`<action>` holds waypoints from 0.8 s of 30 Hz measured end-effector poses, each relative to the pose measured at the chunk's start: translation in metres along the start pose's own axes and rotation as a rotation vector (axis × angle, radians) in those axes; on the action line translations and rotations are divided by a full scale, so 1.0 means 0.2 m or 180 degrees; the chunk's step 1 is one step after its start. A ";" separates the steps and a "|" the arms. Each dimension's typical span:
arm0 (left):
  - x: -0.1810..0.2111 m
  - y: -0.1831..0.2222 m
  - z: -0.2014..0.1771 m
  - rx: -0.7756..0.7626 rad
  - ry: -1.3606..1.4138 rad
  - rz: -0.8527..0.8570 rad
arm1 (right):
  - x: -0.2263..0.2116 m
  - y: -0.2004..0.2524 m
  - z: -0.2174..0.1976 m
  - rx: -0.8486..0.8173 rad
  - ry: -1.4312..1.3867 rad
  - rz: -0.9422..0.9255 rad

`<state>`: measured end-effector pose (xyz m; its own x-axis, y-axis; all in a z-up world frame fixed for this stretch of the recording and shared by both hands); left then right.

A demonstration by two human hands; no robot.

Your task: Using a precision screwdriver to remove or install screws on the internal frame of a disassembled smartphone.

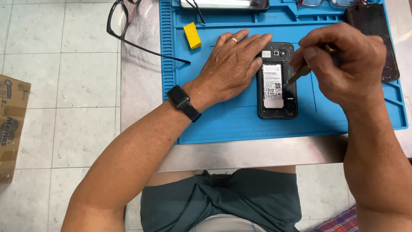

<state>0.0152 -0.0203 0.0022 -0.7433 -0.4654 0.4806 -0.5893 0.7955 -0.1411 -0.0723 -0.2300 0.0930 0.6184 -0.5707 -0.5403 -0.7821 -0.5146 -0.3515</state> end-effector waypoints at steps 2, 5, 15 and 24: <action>0.00 0.00 0.01 0.0037 -0.0027 0.0021 | 0.00 0.01 0.01 0.0064 0.0090 -0.0006; -0.01 0.00 0.02 0.0130 -0.0119 0.0084 | 0.02 0.03 0.00 0.0164 0.0251 -0.0069; 0.00 0.00 0.00 0.0094 -0.0094 0.0110 | 0.03 0.02 -0.02 -0.0010 0.0598 -0.0127; -0.01 0.00 0.00 0.0050 -0.0057 0.0122 | 0.02 0.01 -0.02 -0.0045 0.0530 -0.0148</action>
<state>0.0159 -0.0195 0.0009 -0.7708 -0.4417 0.4591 -0.5652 0.8067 -0.1728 -0.0710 -0.2366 0.0931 0.6590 -0.6436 -0.3893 -0.7520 -0.5511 -0.3618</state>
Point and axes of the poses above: each hand's wrist, its own y-axis away from the middle knuckle, its own z-axis out of the palm, x = y × z, the point moved 1 cm from there along -y, towards the middle knuckle, and after that the axes turned 14 degrees about -x, right-handed, at the moved point
